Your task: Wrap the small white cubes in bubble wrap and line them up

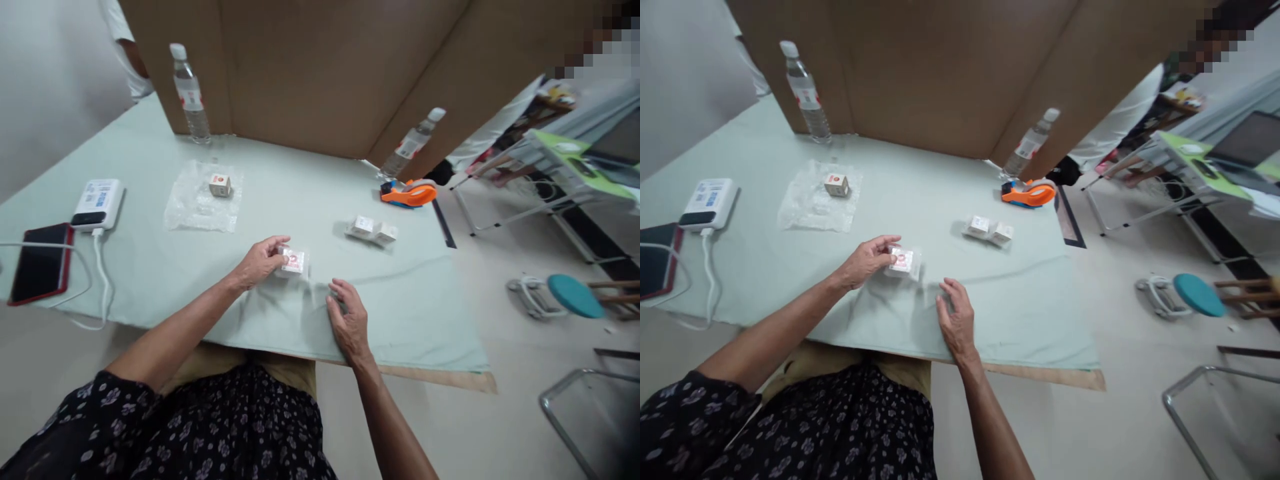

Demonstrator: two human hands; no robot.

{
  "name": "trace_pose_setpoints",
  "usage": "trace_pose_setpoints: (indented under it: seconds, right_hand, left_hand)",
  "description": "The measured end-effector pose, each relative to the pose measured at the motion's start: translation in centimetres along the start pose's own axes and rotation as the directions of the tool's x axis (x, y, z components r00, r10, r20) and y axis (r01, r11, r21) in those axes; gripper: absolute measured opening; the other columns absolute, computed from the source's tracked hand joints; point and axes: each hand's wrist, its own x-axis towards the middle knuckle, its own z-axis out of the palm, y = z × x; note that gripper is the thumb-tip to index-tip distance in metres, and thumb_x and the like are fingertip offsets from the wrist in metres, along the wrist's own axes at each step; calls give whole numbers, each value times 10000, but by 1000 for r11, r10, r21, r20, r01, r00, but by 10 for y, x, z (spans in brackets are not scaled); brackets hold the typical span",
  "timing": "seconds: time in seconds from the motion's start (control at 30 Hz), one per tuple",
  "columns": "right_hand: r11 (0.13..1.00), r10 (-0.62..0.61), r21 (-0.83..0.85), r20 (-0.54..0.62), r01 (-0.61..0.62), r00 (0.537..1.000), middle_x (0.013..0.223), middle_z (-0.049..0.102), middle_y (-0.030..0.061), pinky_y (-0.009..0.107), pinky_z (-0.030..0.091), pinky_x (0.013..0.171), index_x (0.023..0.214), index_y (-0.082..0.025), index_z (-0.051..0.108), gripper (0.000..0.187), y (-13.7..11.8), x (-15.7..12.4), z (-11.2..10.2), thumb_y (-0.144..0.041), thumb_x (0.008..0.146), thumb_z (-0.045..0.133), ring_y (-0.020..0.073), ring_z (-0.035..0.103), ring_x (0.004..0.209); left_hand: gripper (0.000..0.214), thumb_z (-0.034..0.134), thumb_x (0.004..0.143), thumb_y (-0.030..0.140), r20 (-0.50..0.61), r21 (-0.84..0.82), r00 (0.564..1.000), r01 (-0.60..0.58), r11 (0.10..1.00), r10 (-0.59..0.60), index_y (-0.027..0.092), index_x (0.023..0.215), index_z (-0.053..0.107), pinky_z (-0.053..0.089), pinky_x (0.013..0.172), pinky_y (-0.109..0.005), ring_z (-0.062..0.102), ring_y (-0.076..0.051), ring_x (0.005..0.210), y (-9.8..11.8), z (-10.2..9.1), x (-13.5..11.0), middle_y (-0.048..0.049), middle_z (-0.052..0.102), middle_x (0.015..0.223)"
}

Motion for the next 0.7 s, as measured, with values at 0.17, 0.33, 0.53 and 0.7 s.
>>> trace_pose_setpoints:
  seconds: [0.17, 0.33, 0.53, 0.7]
  right_hand:
    - [999, 53, 17, -76, -52, 996, 1181, 676, 122, 447, 541, 976, 1049, -220, 694, 190, 5, -13, -6, -230, 929, 548, 233, 638, 1128]
    - [995, 97, 51, -125, -91, 987, 1154, 688, 119, 424, 552, 957, 1020, -220, 696, 172, 7, -14, -7, -232, 927, 552, 231, 651, 1108]
    - [994, 94, 59, -94, -89, 991, 1146, 692, 114, 407, 557, 950, 1004, -221, 696, 160, 8, -14, -7, -201, 917, 564, 223, 658, 1098]
    - [993, 101, 70, -82, -95, 992, 1142, 696, 111, 417, 560, 948, 1001, -229, 703, 167, 6, -12, -8, -200, 912, 565, 232, 661, 1097]
  left_hand:
    - [643, 622, 713, 136, 0, 55, 996, -87, 995, 87, 72, 1347, 537, 484, 837, -266, 612, -136, 868, 12, 40, 83, -105, 662, 1090]
    - [659, 605, 739, 119, -11, 162, 998, -63, 985, 66, 76, 1387, 496, 466, 710, -225, 535, -84, 693, 17, 69, 145, -64, 625, 977]
    - [699, 618, 749, 153, 46, 222, 997, -73, 972, 64, 86, 1427, 459, 450, 727, -230, 519, -90, 674, 5, 88, 166, -17, 616, 876]
    - [700, 574, 777, 170, 52, 259, 996, -80, 963, 68, 72, 1455, 430, 451, 924, -292, 613, -180, 993, 3, 90, 168, -169, 607, 1280]
